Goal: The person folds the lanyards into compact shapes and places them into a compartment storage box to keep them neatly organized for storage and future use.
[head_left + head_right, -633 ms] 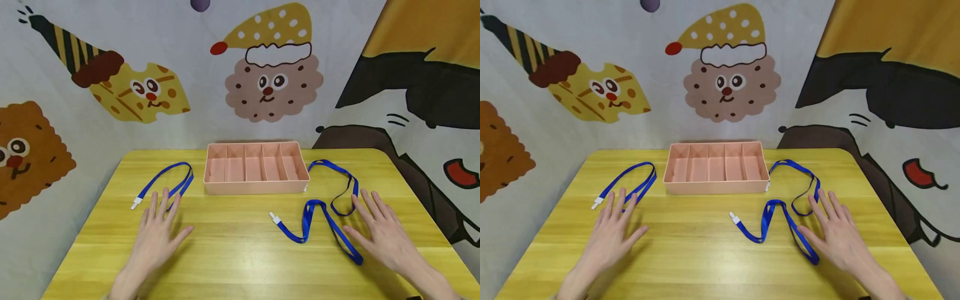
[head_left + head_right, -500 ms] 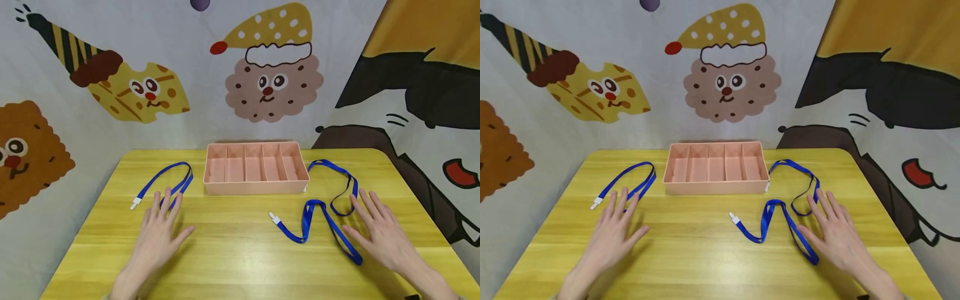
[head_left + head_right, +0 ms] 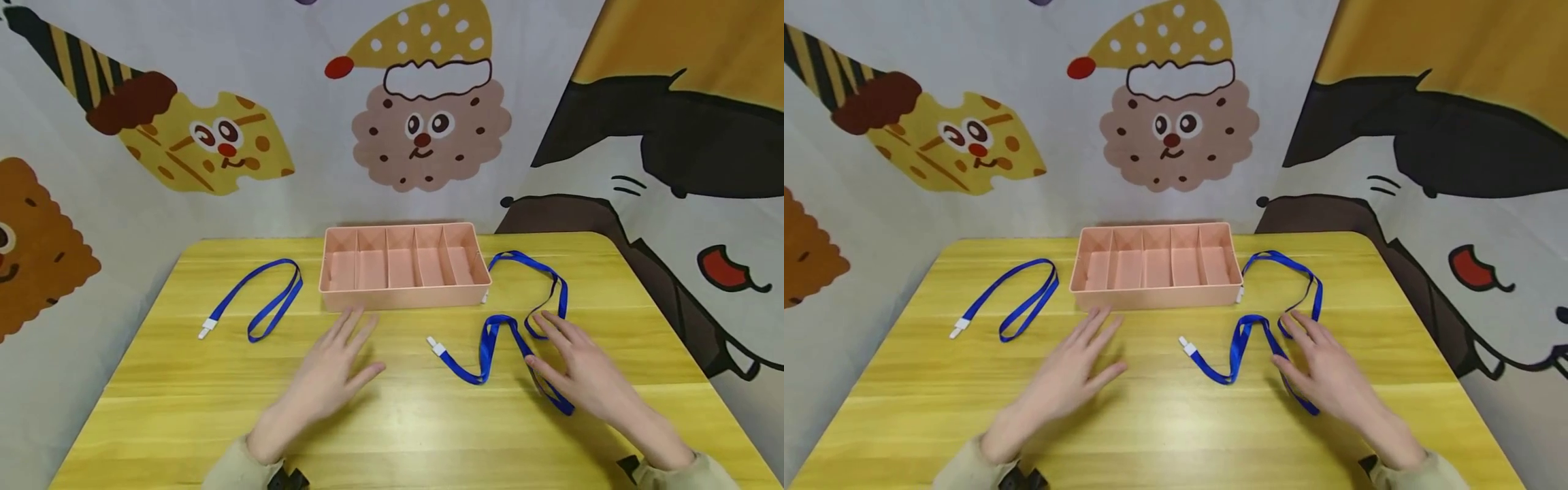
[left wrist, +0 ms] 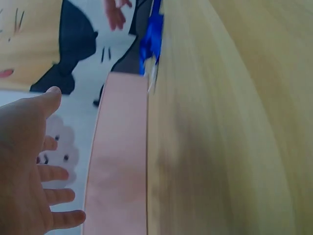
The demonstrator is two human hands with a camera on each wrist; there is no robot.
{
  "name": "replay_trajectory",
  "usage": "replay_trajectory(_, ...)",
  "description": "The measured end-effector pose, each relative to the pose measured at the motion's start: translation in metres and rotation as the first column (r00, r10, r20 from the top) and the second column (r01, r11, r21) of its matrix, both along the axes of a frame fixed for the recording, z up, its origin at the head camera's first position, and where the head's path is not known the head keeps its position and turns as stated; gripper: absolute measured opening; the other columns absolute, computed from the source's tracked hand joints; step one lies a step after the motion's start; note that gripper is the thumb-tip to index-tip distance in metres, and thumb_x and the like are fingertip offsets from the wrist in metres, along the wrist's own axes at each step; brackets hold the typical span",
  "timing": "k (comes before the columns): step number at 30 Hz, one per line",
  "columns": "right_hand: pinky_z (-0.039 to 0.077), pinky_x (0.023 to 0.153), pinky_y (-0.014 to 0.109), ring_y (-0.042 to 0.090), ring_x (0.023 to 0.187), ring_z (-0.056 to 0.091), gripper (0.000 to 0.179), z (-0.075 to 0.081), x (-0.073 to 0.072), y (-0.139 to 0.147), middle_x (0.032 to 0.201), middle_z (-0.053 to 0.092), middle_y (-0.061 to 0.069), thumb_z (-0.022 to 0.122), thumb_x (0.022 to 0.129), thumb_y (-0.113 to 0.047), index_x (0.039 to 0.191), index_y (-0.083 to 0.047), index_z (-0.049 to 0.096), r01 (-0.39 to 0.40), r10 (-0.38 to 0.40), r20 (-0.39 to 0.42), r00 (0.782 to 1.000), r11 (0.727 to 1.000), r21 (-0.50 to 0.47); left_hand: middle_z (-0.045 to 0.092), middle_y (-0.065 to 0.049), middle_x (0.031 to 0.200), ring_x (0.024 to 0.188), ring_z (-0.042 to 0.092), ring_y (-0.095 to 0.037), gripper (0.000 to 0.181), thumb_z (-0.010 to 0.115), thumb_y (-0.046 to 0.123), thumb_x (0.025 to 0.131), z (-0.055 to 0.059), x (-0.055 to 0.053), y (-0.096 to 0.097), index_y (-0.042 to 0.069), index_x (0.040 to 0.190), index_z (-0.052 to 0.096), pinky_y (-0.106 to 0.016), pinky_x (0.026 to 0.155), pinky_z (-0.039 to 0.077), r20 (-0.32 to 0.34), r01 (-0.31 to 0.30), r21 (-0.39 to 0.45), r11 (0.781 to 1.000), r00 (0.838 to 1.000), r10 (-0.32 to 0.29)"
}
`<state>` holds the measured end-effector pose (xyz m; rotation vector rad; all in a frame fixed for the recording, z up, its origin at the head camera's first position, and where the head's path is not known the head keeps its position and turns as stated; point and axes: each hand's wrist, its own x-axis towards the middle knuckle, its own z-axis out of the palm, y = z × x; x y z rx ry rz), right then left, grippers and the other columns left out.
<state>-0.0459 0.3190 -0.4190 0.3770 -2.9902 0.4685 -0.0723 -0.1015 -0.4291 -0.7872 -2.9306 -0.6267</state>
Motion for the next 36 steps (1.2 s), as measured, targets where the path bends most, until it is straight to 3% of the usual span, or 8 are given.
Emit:
replay_trajectory(5, 0.051, 0.101, 0.067, 0.046, 0.133, 0.056, 0.068, -0.005, -0.001, -0.005, 0.147, 0.057, 0.023, 0.076, 0.098, -0.035, 0.153, -0.005, 0.051, 0.003, -0.004, -0.019, 1.0, 1.0, -0.026, 0.03, -0.019, 0.173, 0.158, 0.033, -0.045, 0.074, 0.057, 0.051, 0.105, -0.004, -0.006, 0.026, 0.015, 0.165, 0.033, -0.062, 0.126, 0.035, 0.059, 0.101, 0.027, 0.994, 0.993, -0.103)
replay_trajectory(10, 0.059, 0.09, 0.06, 0.04, 0.115, 0.068, 0.061, -0.008, -0.003, -0.006, 0.13, 0.067, 0.018, 0.08, 0.094, -0.024, 0.147, -0.004, 0.057, -0.013, 0.011, -0.042, 0.999, 0.999, -0.031, 0.039, -0.017, 0.169, 0.156, 0.039, -0.042, 0.068, 0.055, 0.049, 0.107, -0.006, -0.011, 0.053, 0.017, 0.164, 0.037, -0.06, 0.126, 0.037, 0.112, 0.193, 0.029, 0.981, 0.974, -0.195)
replay_trajectory(17, 0.061, 0.076, 0.047, 0.029, 0.098, 0.072, 0.057, -0.012, -0.008, -0.008, 0.117, 0.071, 0.015, 0.081, 0.093, -0.022, 0.142, -0.001, 0.062, -0.021, 0.021, 0.012, 1.0, 1.0, -0.019, 0.048, -0.012, 0.165, 0.153, 0.046, -0.035, 0.058, 0.058, 0.043, 0.107, -0.014, -0.02, 0.09, 0.017, 0.159, 0.047, -0.052, 0.126, 0.04, 0.109, 0.323, -0.025, 0.946, 0.942, -0.319)
replay_trajectory(21, 0.061, 0.073, 0.041, 0.024, 0.094, 0.072, 0.054, -0.014, -0.011, -0.008, 0.109, 0.071, 0.011, 0.081, 0.092, -0.022, 0.139, 0.0, 0.064, -0.018, 0.02, 0.046, 0.999, 0.999, -0.026, 0.054, -0.009, 0.16, 0.149, 0.052, -0.03, 0.052, 0.061, 0.041, 0.107, -0.019, -0.024, 0.105, 0.018, 0.153, 0.054, -0.047, 0.126, 0.041, 0.096, 0.362, -0.069, 0.929, 0.93, -0.355)
replay_trajectory(25, 0.052, 0.067, 0.029, 0.013, 0.083, 0.064, 0.051, -0.014, -0.014, -0.009, 0.096, 0.07, 0.003, 0.081, 0.092, -0.022, 0.135, 0.001, 0.067, 0.001, 0.001, 0.112, 0.994, 1.0, -0.016, 0.064, -0.004, 0.15, 0.142, 0.059, -0.023, 0.043, 0.066, 0.037, 0.104, -0.021, -0.028, 0.118, 0.019, 0.144, 0.064, -0.04, 0.125, 0.044, 0.067, 0.4, -0.101, 0.911, 0.916, -0.395)
replay_trajectory(30, 0.043, 0.063, 0.025, 0.009, 0.072, 0.054, 0.047, -0.016, -0.02, -0.011, 0.08, 0.065, -0.004, 0.081, 0.092, -0.021, 0.129, 0.005, 0.069, 0.016, -0.014, 0.188, 0.982, 1.0, -0.012, 0.074, 0.001, 0.135, 0.128, 0.068, -0.017, 0.035, 0.071, 0.031, 0.101, -0.025, -0.032, 0.129, 0.018, 0.134, 0.071, -0.032, 0.116, 0.051, 0.042, 0.448, -0.099, 0.889, 0.894, -0.446)
replay_trajectory(36, 0.044, 0.062, 0.029, 0.012, 0.07, 0.054, 0.042, -0.015, -0.025, -0.014, 0.08, 0.067, 0.001, 0.083, 0.09, -0.017, 0.122, 0.007, 0.072, 0.028, -0.032, 0.193, 0.981, 0.999, 0.019, 0.077, 0.003, 0.125, 0.119, 0.069, -0.016, 0.027, 0.075, 0.023, 0.099, -0.028, -0.035, 0.131, 0.019, 0.126, 0.076, -0.028, 0.107, 0.055, 0.039, 0.442, -0.088, 0.893, 0.897, -0.44)
